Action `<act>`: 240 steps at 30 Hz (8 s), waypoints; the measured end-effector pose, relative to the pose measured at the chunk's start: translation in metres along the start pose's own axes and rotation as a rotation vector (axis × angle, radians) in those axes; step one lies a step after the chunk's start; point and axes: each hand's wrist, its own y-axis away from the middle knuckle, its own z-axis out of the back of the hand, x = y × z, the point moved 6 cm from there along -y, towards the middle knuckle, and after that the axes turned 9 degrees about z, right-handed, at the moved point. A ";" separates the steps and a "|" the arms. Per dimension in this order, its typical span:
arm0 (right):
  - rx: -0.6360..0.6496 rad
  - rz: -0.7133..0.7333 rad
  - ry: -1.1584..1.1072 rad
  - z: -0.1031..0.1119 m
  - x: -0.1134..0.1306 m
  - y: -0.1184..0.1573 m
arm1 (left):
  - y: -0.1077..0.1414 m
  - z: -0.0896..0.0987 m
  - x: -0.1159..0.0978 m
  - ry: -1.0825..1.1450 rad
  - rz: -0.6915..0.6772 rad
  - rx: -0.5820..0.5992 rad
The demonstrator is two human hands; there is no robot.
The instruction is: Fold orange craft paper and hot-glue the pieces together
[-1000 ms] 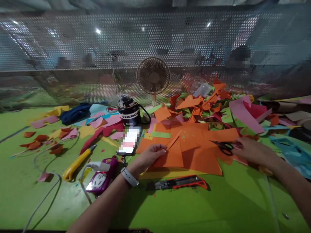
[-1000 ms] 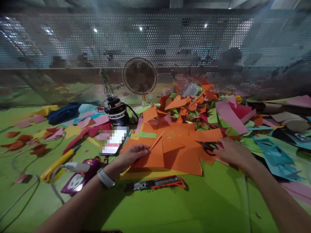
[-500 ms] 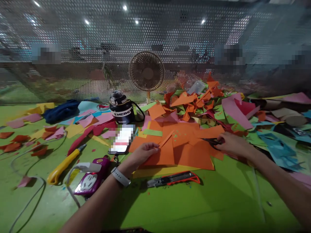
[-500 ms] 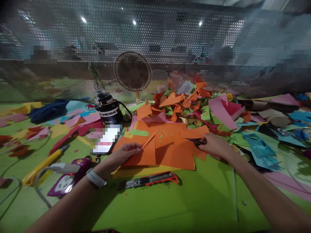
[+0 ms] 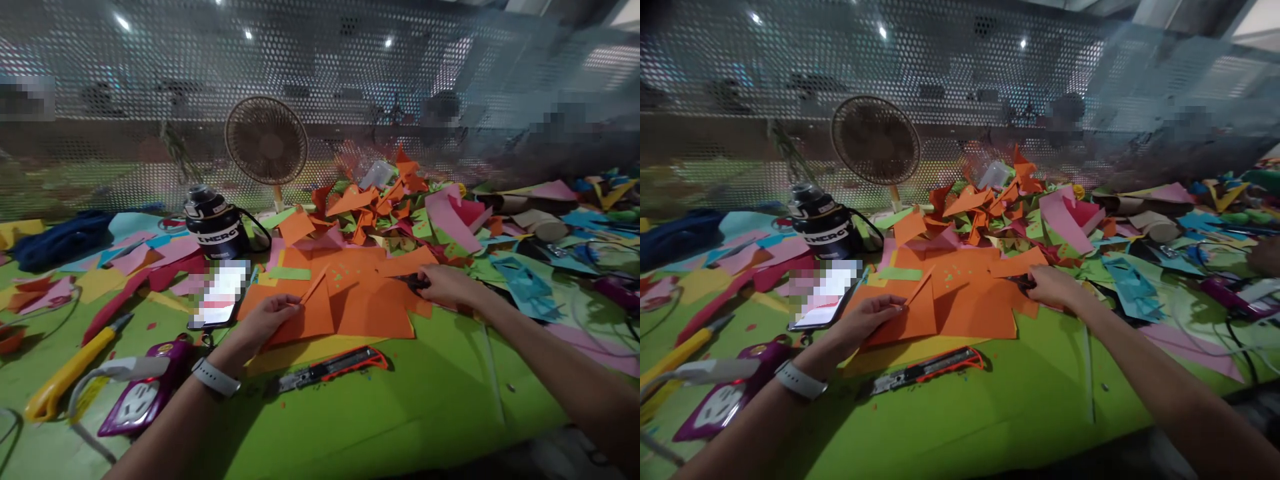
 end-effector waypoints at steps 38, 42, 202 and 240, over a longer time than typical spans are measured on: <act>-0.516 0.046 -1.683 -0.010 0.118 0.007 | 0.010 0.000 -0.015 0.106 -0.055 0.058; -0.439 0.085 -1.618 -0.031 0.151 -0.003 | 0.008 -0.005 -0.010 0.026 -0.109 0.098; 0.272 0.240 -1.536 -0.076 0.181 0.028 | 0.023 -0.045 0.019 0.237 0.093 0.046; 0.280 0.252 -1.516 -0.073 0.181 0.031 | 0.027 -0.037 0.015 0.073 0.105 -0.078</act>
